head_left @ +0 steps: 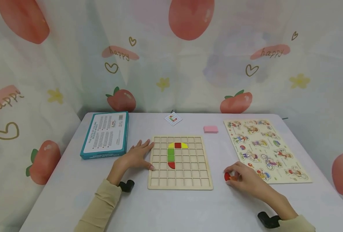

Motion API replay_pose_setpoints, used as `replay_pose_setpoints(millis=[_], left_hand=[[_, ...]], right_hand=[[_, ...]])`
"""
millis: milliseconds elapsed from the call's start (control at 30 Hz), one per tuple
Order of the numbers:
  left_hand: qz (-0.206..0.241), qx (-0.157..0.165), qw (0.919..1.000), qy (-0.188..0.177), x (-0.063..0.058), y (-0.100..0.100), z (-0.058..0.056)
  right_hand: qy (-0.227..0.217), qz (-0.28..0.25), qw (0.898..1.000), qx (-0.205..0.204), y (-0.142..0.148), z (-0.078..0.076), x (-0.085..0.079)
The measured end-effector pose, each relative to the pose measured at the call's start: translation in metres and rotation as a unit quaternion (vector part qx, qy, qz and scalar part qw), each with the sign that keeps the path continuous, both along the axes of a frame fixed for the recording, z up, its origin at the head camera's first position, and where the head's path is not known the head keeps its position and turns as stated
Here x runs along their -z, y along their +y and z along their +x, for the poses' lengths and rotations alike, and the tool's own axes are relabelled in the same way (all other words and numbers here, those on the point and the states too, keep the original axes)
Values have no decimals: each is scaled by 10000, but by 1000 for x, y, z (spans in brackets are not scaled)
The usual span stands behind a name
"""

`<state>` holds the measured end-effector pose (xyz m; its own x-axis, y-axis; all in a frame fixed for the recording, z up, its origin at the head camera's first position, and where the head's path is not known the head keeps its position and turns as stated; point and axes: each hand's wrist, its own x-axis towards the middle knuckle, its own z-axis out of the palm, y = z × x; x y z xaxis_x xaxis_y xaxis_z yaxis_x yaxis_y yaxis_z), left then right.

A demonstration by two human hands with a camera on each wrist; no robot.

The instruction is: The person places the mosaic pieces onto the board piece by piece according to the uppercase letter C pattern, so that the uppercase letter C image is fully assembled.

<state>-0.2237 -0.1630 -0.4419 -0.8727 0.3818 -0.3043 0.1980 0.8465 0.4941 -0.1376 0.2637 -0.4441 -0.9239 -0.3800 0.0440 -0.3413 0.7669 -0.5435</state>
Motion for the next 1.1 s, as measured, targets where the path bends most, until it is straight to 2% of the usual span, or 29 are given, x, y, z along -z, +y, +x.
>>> replay_pose_setpoints(millis=[200,567,833,1100], left_hand=[[-33,31,10000,-3,-1,0,0],[-20,-3,10000,-47,-1,1,1],[-23,14,10000,-59,-1,1,1],[-37,-1,10000,-53,-1,0,0]], right_hand=[[116,113,9999,-7,4,-2,1],[-217,532,9970,520,7,1,-4],[-459,450,9970,435,9,2,-4],[-699,538,9941,633,8,3,-6]])
